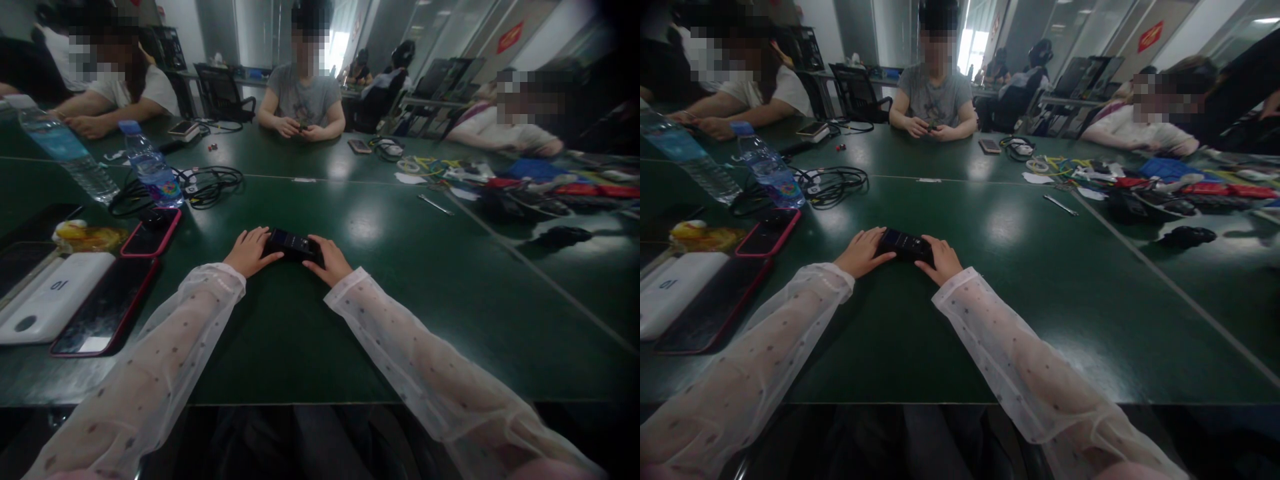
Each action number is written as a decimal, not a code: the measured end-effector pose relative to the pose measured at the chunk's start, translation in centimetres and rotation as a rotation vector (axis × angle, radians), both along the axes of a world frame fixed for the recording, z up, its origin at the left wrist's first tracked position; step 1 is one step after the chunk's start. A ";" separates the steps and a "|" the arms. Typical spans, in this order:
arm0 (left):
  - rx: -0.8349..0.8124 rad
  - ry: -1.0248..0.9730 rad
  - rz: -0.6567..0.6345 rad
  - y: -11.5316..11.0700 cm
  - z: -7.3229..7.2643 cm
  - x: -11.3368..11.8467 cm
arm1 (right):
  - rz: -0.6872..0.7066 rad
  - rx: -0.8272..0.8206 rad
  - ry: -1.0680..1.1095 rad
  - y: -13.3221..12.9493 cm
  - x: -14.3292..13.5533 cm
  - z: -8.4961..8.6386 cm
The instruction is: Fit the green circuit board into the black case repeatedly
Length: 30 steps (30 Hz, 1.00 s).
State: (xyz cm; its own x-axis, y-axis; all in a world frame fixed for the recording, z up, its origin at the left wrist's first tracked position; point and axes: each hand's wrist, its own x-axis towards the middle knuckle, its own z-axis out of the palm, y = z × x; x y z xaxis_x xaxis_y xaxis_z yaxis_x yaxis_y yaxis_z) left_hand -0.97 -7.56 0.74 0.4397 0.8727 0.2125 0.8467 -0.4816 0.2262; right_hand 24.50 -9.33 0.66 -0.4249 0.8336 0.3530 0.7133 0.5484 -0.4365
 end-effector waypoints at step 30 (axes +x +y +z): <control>-0.008 0.004 0.009 -0.1 0.2 0.1 | -0.048 -0.003 0.082 -0.3 -0.1 0.2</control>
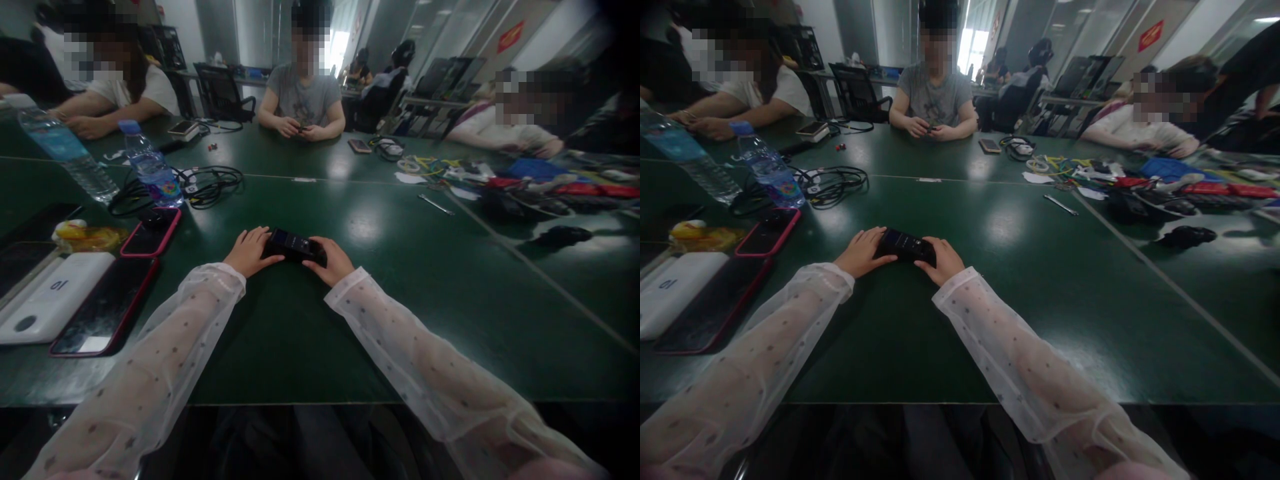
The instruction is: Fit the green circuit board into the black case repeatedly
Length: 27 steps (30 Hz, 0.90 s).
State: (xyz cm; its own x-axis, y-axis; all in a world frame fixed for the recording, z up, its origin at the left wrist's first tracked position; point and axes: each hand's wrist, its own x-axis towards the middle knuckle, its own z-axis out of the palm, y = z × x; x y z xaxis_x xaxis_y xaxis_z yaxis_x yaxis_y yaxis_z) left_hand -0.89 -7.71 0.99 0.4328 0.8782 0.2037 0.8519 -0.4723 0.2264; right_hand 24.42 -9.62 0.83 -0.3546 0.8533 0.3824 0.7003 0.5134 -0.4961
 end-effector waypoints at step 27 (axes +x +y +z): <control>-0.004 0.041 -0.028 0.2 -0.1 -0.2 | -0.373 0.077 0.251 3.3 3.2 -1.8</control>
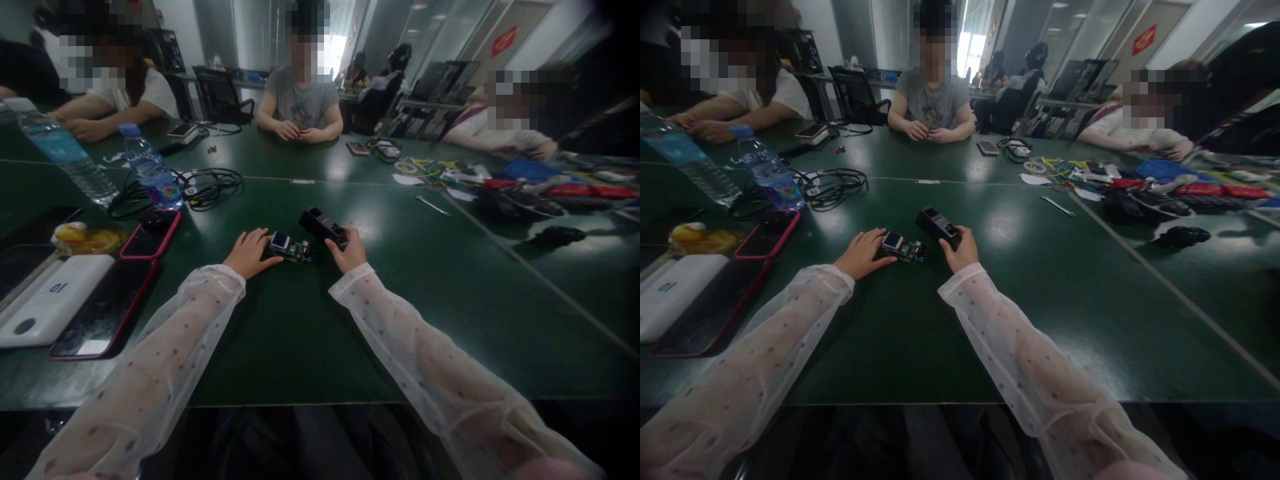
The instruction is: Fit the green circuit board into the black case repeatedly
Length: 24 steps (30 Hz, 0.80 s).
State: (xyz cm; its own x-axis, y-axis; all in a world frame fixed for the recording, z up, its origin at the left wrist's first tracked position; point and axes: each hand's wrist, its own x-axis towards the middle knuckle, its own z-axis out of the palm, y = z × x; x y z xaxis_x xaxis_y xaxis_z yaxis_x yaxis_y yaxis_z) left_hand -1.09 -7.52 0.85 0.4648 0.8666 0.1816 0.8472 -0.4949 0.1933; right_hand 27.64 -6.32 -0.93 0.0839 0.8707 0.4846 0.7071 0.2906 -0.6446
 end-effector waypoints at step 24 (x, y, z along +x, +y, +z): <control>0.017 -0.008 -0.002 0.2 -0.4 -0.1 | 0.026 -0.065 -0.259 -0.7 -0.7 0.5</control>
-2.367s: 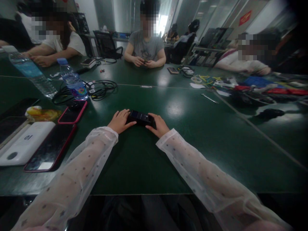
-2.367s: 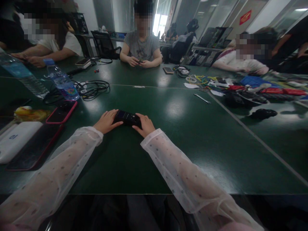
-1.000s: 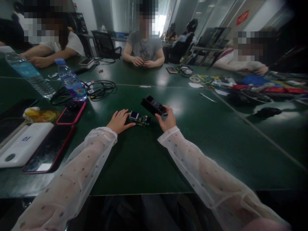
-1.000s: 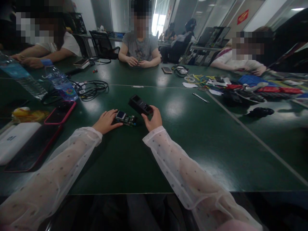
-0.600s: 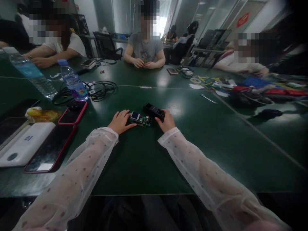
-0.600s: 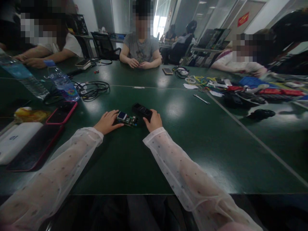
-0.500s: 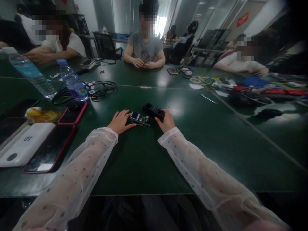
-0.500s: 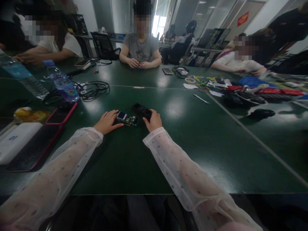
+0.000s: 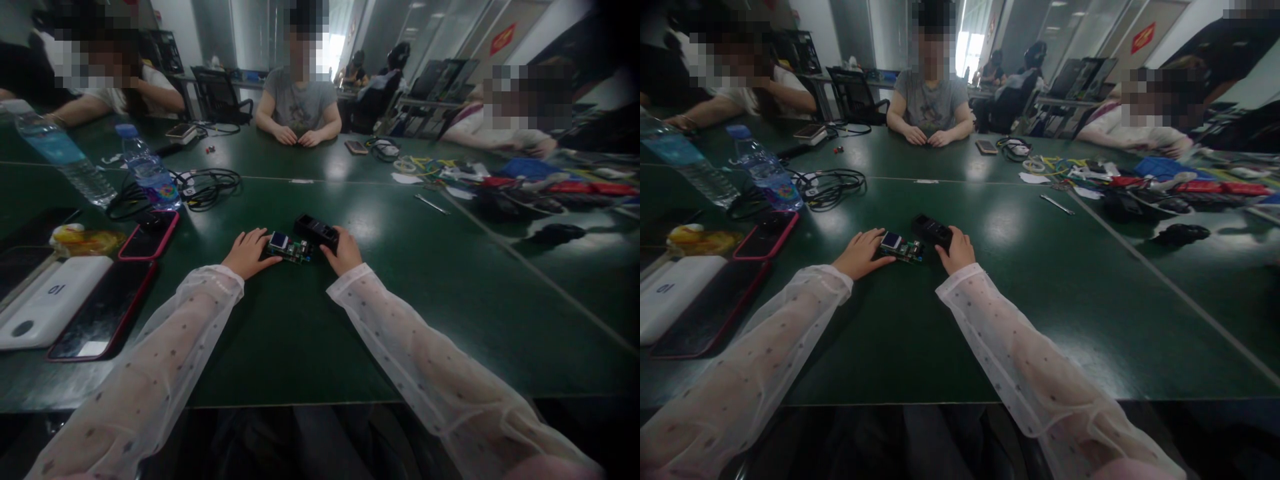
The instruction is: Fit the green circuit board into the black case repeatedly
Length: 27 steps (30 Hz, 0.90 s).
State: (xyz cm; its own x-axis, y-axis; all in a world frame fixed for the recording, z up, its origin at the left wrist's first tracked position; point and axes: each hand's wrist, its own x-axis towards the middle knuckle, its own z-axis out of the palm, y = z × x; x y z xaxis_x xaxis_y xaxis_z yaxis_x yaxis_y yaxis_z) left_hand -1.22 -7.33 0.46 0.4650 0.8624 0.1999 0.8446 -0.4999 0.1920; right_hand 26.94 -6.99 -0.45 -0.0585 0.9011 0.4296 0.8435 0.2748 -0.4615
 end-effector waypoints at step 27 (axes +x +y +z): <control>-0.005 -0.009 0.002 -0.1 0.2 0.1 | -0.003 0.036 0.044 0.2 0.0 -0.8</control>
State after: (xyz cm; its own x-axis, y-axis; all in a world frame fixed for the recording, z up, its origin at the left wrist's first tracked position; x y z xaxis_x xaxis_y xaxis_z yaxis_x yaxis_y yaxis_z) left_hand -1.16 -7.47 0.67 0.4612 0.8645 0.2001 0.8439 -0.4970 0.2022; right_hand 26.94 -6.80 -1.27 -0.0363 0.8852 0.4638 0.8231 0.2897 -0.4884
